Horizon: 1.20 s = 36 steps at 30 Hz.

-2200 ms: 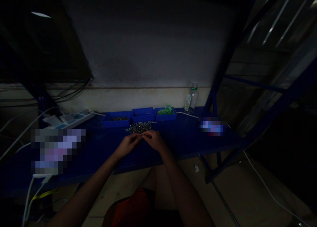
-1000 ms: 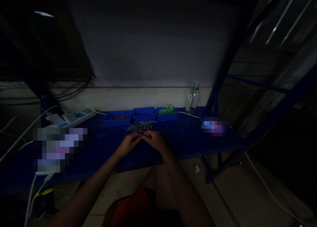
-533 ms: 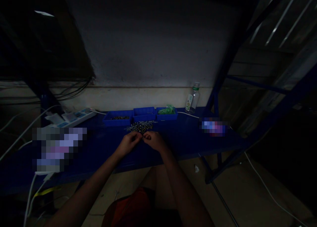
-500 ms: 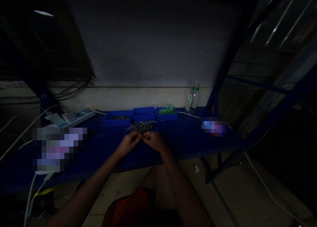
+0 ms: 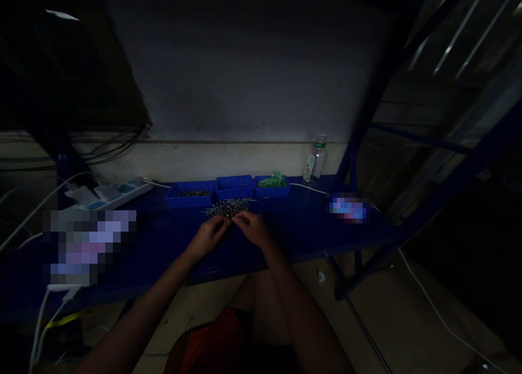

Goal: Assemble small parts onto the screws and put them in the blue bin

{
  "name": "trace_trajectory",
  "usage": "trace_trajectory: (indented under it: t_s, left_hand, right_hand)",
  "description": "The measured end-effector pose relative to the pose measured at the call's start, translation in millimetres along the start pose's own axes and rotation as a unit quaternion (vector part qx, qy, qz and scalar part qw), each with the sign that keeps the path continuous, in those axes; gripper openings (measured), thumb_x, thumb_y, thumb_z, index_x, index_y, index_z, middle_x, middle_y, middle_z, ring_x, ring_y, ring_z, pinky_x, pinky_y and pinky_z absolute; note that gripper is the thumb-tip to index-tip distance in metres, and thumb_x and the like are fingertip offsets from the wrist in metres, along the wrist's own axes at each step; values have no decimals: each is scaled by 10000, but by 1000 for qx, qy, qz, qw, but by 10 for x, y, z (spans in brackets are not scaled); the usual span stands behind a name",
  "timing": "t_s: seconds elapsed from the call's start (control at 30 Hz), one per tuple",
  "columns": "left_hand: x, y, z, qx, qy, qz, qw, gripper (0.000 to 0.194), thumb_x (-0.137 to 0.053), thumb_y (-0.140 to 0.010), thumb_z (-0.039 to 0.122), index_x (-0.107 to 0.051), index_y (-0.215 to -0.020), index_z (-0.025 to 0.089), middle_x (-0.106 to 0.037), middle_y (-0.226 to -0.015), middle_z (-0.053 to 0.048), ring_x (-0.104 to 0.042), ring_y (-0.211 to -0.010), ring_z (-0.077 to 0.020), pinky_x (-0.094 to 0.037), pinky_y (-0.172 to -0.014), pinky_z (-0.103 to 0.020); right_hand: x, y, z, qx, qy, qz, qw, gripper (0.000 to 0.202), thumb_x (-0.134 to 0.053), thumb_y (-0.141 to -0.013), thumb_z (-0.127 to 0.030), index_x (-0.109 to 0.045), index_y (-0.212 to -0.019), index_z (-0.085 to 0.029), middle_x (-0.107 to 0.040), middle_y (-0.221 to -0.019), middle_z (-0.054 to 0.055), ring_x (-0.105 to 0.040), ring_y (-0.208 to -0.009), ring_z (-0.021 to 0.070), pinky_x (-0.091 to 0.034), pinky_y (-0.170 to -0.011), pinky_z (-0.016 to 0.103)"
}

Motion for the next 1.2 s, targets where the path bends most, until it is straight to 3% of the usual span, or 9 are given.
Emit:
trace_trajectory:
  t_s: [0.13,0.27,0.43,0.53,0.63,0.7,0.8,0.93,1.2]
  left_hand:
    - [145,-68,-198,66,50,56,995,315,-458,-821,434,-617,-846,164,-654,-791,-40,-594,-733,-173,-450,-686,-258]
    - [560,-217,-525,140,57,144,978,440,-403,-810,509,-607,-909,132,-649,-707,-27,-580,-604,-146,-449,-567,-234]
    - [1160,-438,-854,192,-27,220,956,341,-500,-753,404,-640,-834,105,-666,-791,-96,-604,-740,-213,-443,-661,-280]
    - [1308,-499,-915,213,-79,238,944,303,-552,-723,375,-655,-853,123,-677,-840,-129,-606,-813,-263,-431,-720,-325]
    - [1224,-506,-778,200,-149,223,942,345,-518,-767,393,-642,-961,136,-685,-866,-132,-615,-808,-263,-434,-716,-325]
    - [1058,-488,-575,147,-174,204,952,347,-444,-825,386,-628,-1001,151,-680,-929,-122,-617,-822,-243,-436,-713,-306]
    - [663,-411,-320,74,-170,124,975,290,-428,-843,336,-634,-962,172,-673,-961,-96,-616,-842,-220,-436,-742,-283]
    - [141,-246,-204,19,-163,3,986,242,-444,-837,263,-611,-991,180,-654,-964,-81,-610,-852,-205,-442,-753,-277]
    - [-78,-138,-236,-9,-170,-23,985,188,-461,-830,210,-634,-894,175,-622,-880,-82,-590,-823,-208,-445,-745,-302]
  right_hand:
    - [46,-29,112,-27,56,31,998,252,-439,-865,-352,-613,-945,-188,-644,-760,11,-593,-690,132,-430,-644,228]
    - [-32,-71,211,-33,130,13,991,191,-536,-813,-280,-609,-977,-216,-638,-734,3,-581,-661,138,-411,-619,227]
    - [-133,-87,195,-26,232,-24,972,228,-573,-802,-290,-592,-1028,-267,-651,-788,3,-590,-712,149,-397,-638,233]
    - [-180,-77,139,-2,282,-38,959,233,-539,-831,-303,-575,-1061,-292,-657,-907,17,-598,-804,166,-396,-677,249]
    - [-193,-61,110,8,303,-37,952,207,-498,-860,-311,-575,-1051,-285,-651,-949,30,-600,-838,180,-396,-693,263]
    - [-193,-48,99,5,305,-39,952,175,-485,-870,-323,-585,-1003,-270,-650,-938,35,-601,-837,180,-393,-687,260]
    - [-184,-33,59,1,304,-44,952,174,-480,-873,-355,-576,-976,-253,-645,-933,34,-597,-841,172,-388,-681,248]
    - [-192,-21,-9,6,326,-58,943,200,-466,-877,-381,-568,-984,-246,-629,-938,25,-589,-846,160,-380,-684,236]
    - [-164,15,-53,20,302,-59,951,146,-478,-868,-301,-590,-918,-222,-620,-865,10,-569,-773,126,-366,-671,208]
Point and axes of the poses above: each hand's wrist, its own y-axis away from the middle knuckle, its own x-axis out of the back of the hand, z = x × y, the point moved 8 cm from there along -y, towards the middle knuckle
